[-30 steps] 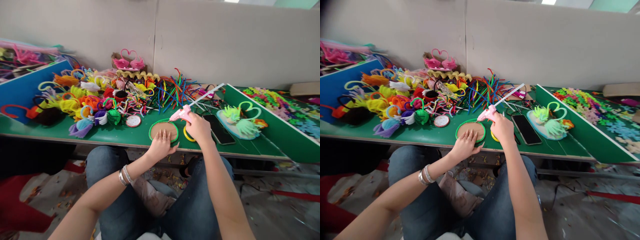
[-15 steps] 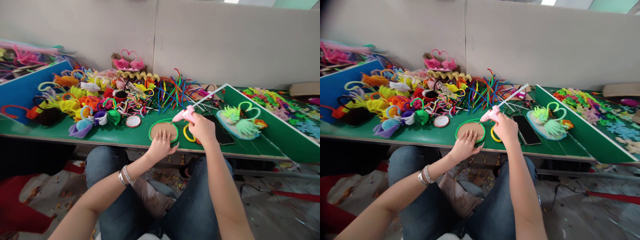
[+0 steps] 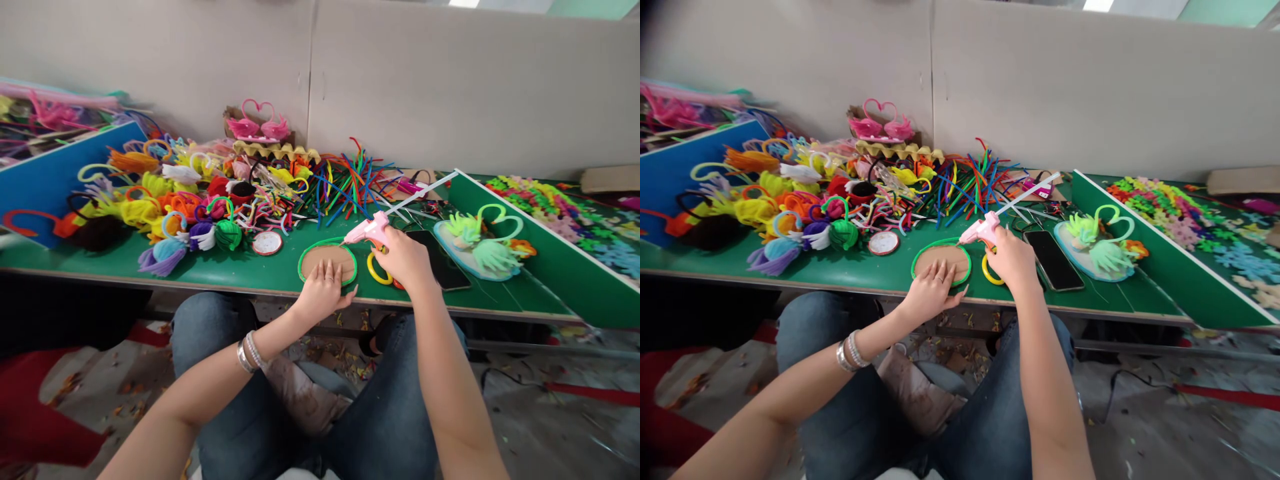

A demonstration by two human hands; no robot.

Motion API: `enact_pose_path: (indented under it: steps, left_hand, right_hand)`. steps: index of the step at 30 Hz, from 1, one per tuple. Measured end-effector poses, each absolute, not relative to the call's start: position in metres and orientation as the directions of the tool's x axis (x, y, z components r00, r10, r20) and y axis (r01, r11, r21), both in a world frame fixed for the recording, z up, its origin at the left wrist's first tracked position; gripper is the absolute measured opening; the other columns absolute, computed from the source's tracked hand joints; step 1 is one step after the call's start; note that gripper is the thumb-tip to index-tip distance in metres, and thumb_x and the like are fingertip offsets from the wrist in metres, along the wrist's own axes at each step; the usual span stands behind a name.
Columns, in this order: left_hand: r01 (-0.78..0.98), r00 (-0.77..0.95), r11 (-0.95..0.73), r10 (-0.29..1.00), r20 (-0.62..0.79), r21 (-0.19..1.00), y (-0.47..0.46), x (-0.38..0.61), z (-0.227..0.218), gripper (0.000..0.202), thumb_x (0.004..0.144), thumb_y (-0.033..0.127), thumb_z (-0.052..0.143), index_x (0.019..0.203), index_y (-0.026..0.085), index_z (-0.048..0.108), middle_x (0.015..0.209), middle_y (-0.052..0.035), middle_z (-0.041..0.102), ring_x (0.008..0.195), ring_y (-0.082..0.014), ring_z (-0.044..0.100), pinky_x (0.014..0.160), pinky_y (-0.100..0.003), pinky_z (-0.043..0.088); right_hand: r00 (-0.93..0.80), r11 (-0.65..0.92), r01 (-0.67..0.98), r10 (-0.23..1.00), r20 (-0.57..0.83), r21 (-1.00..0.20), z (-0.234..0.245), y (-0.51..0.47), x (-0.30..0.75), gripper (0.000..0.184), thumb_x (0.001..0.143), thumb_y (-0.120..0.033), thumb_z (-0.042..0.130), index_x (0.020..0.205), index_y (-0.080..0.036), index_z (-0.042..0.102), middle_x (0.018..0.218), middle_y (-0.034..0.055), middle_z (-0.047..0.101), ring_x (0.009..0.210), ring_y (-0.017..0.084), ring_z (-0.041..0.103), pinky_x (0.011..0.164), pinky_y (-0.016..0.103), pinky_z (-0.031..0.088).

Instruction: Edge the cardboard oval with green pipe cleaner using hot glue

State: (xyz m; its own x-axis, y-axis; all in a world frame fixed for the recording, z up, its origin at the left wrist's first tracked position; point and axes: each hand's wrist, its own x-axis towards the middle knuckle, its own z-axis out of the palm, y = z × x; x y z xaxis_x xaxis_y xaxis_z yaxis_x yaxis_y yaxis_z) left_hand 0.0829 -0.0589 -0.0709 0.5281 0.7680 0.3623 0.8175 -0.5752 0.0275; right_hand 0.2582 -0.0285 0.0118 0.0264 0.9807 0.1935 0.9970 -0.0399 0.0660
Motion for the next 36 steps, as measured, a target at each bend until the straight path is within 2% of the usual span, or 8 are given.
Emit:
enact_pose_path:
  steps: [14,24,31,34,36]
  left_hand:
    - [0.823,0.529,-0.568,0.766,0.365,-0.003,-0.059,0.083,-0.069,0.059,0.088,0.045,0.045,0.124,0.000,0.056,0.123,-0.0270,0.057,0.114,-0.0354,0.057,0.094,-0.043,0.048]
    - [0.812,0.561,-0.584,0.770,0.303,-0.018,-0.057,0.079,-0.057,0.057,0.087,0.044,0.047,0.124,0.001,0.056,0.123,-0.0246,0.059,0.112,-0.0336,0.059,0.092,-0.040,0.049]
    - [0.780,0.607,-0.625,0.770,0.196,0.040,-0.056,0.066,-0.030,0.052,0.085,0.046,0.049,0.120,0.008,0.058,0.122,-0.0169,0.062,0.106,-0.0270,0.063,0.081,-0.033,0.052]
    - [0.746,0.655,-0.665,0.742,0.147,0.030,-0.050,0.055,-0.023,0.051,0.084,0.050,0.050,0.116,0.012,0.060,0.118,-0.0137,0.065,0.095,-0.0246,0.066,0.071,-0.030,0.051]
    - [0.704,0.704,-0.710,0.700,0.125,0.010,-0.044,0.046,-0.021,0.052,0.084,0.052,0.051,0.119,0.014,0.059,0.120,-0.0121,0.064,0.095,-0.0240,0.066,0.069,-0.029,0.050]
  right_hand:
    - [0.024,-0.041,0.997,0.974,0.226,0.072,0.017,-0.033,0.259,0.040,0.081,-0.021,0.047,0.121,-0.017,0.052,0.105,0.0096,0.067,0.086,0.025,0.064,0.059,0.030,0.037]
    - [0.038,-0.059,0.995,0.966,0.257,0.074,0.019,-0.035,0.265,0.040,0.080,-0.022,0.046,0.119,-0.020,0.055,0.105,0.0080,0.068,0.082,0.025,0.065,0.054,0.030,0.032]
    - [0.052,-0.072,0.995,0.962,0.268,0.066,0.020,-0.036,0.269,0.041,0.077,-0.022,0.047,0.117,-0.022,0.057,0.106,0.0061,0.069,0.083,0.025,0.065,0.054,0.030,0.031]
    - [0.055,-0.076,0.995,0.962,0.268,0.068,0.021,-0.036,0.270,0.041,0.077,-0.021,0.047,0.117,-0.022,0.057,0.106,0.0063,0.069,0.083,0.025,0.065,0.054,0.030,0.031]
    - [0.055,-0.077,0.994,0.962,0.267,0.071,0.021,-0.036,0.270,0.040,0.077,-0.022,0.048,0.116,-0.021,0.057,0.104,0.0069,0.069,0.083,0.024,0.065,0.054,0.030,0.031]
